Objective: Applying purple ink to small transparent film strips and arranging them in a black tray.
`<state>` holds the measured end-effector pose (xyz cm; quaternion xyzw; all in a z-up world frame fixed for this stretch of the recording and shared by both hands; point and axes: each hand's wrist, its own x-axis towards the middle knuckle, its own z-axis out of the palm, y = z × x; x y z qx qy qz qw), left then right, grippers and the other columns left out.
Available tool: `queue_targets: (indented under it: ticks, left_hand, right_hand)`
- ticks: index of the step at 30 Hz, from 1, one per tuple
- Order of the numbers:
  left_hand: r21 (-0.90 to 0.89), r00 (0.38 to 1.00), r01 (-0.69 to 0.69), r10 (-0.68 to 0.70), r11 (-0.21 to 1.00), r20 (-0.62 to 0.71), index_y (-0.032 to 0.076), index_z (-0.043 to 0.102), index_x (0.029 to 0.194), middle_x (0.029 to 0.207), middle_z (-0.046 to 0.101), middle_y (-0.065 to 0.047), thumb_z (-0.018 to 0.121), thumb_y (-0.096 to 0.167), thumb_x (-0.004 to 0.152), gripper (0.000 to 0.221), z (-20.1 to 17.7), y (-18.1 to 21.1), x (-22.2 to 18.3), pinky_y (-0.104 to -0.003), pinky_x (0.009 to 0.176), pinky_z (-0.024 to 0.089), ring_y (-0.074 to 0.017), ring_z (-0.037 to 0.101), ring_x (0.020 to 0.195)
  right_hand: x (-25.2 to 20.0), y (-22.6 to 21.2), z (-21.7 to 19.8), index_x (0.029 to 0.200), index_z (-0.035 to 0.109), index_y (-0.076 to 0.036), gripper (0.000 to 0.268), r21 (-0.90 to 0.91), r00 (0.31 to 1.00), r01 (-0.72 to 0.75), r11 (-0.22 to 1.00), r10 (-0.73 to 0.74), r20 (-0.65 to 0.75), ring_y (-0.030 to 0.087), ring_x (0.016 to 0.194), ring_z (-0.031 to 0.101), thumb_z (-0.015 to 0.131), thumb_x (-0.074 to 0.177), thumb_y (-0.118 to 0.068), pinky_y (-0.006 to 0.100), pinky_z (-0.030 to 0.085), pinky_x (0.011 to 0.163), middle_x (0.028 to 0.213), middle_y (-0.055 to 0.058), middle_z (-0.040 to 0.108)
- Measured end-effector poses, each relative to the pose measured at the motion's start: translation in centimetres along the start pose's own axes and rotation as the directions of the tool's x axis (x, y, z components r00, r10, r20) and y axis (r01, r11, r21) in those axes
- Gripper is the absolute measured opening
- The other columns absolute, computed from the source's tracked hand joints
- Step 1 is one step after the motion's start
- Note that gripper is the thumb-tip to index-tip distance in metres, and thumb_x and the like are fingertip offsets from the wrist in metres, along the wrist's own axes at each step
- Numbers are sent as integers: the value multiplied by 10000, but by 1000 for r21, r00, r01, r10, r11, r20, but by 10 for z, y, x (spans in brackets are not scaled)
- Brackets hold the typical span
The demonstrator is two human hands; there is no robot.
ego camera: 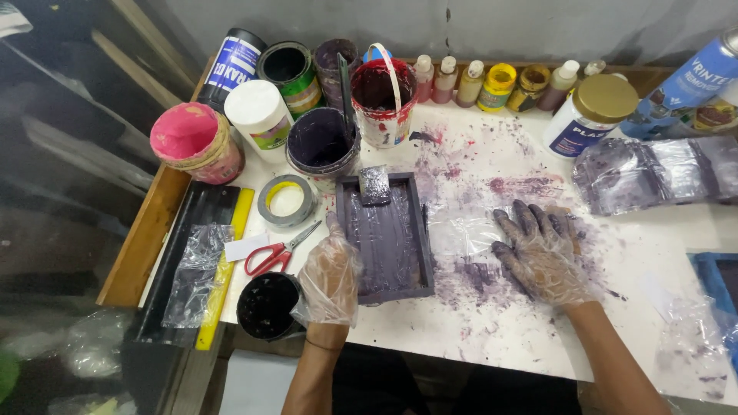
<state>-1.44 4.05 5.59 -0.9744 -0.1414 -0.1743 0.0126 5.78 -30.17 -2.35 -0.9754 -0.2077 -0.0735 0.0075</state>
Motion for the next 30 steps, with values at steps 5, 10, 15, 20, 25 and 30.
queue_targets:
  ticks: [5, 10, 15, 20, 25, 30]
  left_hand:
    - [-58, 995, -33, 38, 998, 88, 134, 617, 771, 533, 562, -1, 486, 263, 1045, 330, 29, 4, 3, -336, 446, 565, -196, 679, 516]
    - [-117, 984, -57, 76, 991, 159, 159, 584, 781, 559, 551, 16, 470, 259, 1016, 280, 59, 17, 8, -338, 455, 562, -193, 692, 551]
    - [-258, 965, 48, 22, 965, 263, 149, 608, 799, 581, 583, 18, 376, 338, 1113, 434, 22, 56, 17, -308, 524, 607, -179, 664, 531]
    - [-190, 992, -47, 68, 981, 103, 99, 656, 835, 594, 626, -38, 452, 220, 1034, 309, 9, 70, 28, -397, 506, 619, -241, 733, 596]
    - [-243, 982, 11, 35, 970, 185, 33, 683, 1154, 629, 667, -79, 402, 241, 1042, 367, 52, 64, 29, -424, 513, 619, -267, 734, 622]
    - [-210, 991, -32, 58, 977, 119, 77, 642, 1312, 695, 696, -114, 480, 218, 978, 397, 90, 59, 22, -472, 538, 629, -292, 750, 671]
  right_hand:
    - [0, -3, -8, 1538, 415, -366, 645, 12, 1000, -7, 1000, 7, -7, 345, 1448, 448, 282, 989, -677, 582, 317, 1163, 1547, 125, 467]
    - [4, 3, -2, 1536, 418, -372, 643, 49, 999, -23, 999, 21, 37, 352, 1463, 423, 325, 978, -679, 624, 282, 1167, 1562, 120, 448]
    - [3, 4, 1, 1526, 421, -391, 625, 32, 998, -18, 999, 16, 57, 346, 1463, 429, 353, 968, -666, 629, 284, 1168, 1560, 113, 452]
    - [1, 5, 0, 1538, 405, -397, 637, 78, 998, -14, 997, 10, 58, 353, 1470, 408, 349, 967, -674, 642, 274, 1165, 1563, 117, 437]
    - [2, 6, 1, 1540, 403, -385, 630, 63, 999, -1, 998, -2, 54, 358, 1460, 420, 368, 967, -643, 639, 300, 1151, 1550, 126, 447]
    - [5, 3, -6, 1547, 396, -394, 641, 93, 998, -16, 996, 10, 68, 375, 1452, 426, 386, 956, -643, 646, 300, 1144, 1543, 138, 456]
